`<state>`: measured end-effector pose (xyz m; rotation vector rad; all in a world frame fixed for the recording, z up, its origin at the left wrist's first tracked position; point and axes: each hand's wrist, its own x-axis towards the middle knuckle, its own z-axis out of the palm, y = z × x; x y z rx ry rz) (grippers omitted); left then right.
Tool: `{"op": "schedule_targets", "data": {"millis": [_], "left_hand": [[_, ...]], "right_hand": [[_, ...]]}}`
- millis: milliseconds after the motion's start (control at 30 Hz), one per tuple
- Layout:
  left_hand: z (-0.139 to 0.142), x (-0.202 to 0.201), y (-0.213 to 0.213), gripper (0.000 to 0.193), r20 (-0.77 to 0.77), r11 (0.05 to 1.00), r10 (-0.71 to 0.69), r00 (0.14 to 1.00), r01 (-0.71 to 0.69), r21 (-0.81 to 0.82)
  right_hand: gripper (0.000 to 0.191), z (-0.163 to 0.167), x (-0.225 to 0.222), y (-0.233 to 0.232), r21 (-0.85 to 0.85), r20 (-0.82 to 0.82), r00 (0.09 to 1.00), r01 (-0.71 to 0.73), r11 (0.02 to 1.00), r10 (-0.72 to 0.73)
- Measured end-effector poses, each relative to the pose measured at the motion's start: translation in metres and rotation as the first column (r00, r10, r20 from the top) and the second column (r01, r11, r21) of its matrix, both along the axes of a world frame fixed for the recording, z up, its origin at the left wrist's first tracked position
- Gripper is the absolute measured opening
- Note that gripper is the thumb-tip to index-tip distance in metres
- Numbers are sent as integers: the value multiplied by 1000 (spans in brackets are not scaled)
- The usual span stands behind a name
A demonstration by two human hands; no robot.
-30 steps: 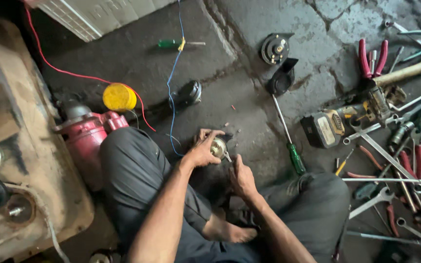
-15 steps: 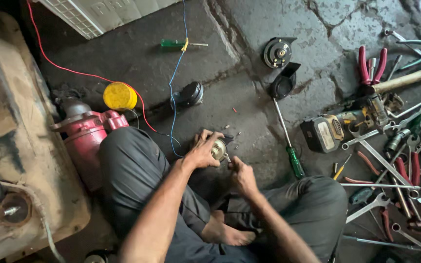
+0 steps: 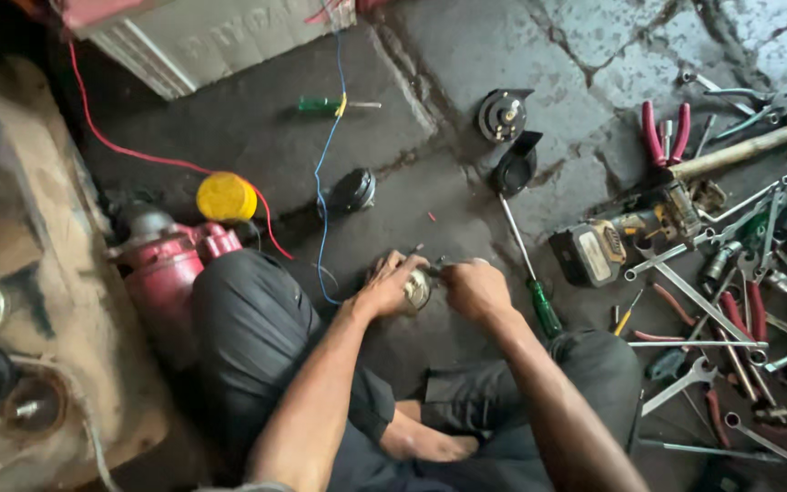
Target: The person sits on the floor and uses a wrench and screwdriver to disassemble a small cylindrical electrical component. They remove screws, open the casing, and manipulate internal parts and wires.
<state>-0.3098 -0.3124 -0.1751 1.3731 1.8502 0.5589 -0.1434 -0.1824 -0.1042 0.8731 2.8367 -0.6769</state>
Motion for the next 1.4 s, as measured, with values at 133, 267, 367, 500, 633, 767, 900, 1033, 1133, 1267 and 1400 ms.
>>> {"op": "schedule_targets", "data": {"millis": [133,267,367,500,633,767,900,1033,1133,1267,1400], "left_hand": [[6,-20,-28,98,23,999,5,1000,-4,-32],[-26,-38,-35,98,15,1000,26,1000,-26,9],[-48,-40,-31,97,-11,999,32,999,-32,-4],[-61,-38,-20,97,32,1000,27,999,-27,13],[-64,-41,-12,96,10,999,31,999,-31,-33],[-71,-52,-7,96,-3,1000,7,1000,-7,-6],[-78,-58,0,99,35,1000,10,999,-11,26],[-80,-60,4,100,25,1000,5,1000,-6,18],[-81,-65,3,102,36,1000,-2,999,2,23],[-88,-69,-4,98,12,1000,-3,1000,3,7],[-91,-65,-12,98,37,987,-29,999,23,159]], "right_hand": [[31,-21,14,-67,-399,-67,858,446,802,-510],[36,-70,0,-115,-435,-86,806,498,750,-585],[36,-99,-1,-121,-677,-7,736,494,545,-676],[41,-117,14,-107,-938,-83,798,140,318,-597],[37,-133,9,-106,-976,136,751,214,43,-646],[40,-150,-8,-110,-973,165,715,231,7,-679],[43,-159,-28,-120,-934,328,575,314,-168,-749],[41,-167,-37,-121,-920,384,529,292,-263,-757],[39,-165,-28,-96,-945,269,689,323,-47,-673],[26,-137,-32,-43,-214,122,929,368,905,-349],[9,-93,-87,-15,420,-208,975,21,907,75]]}}
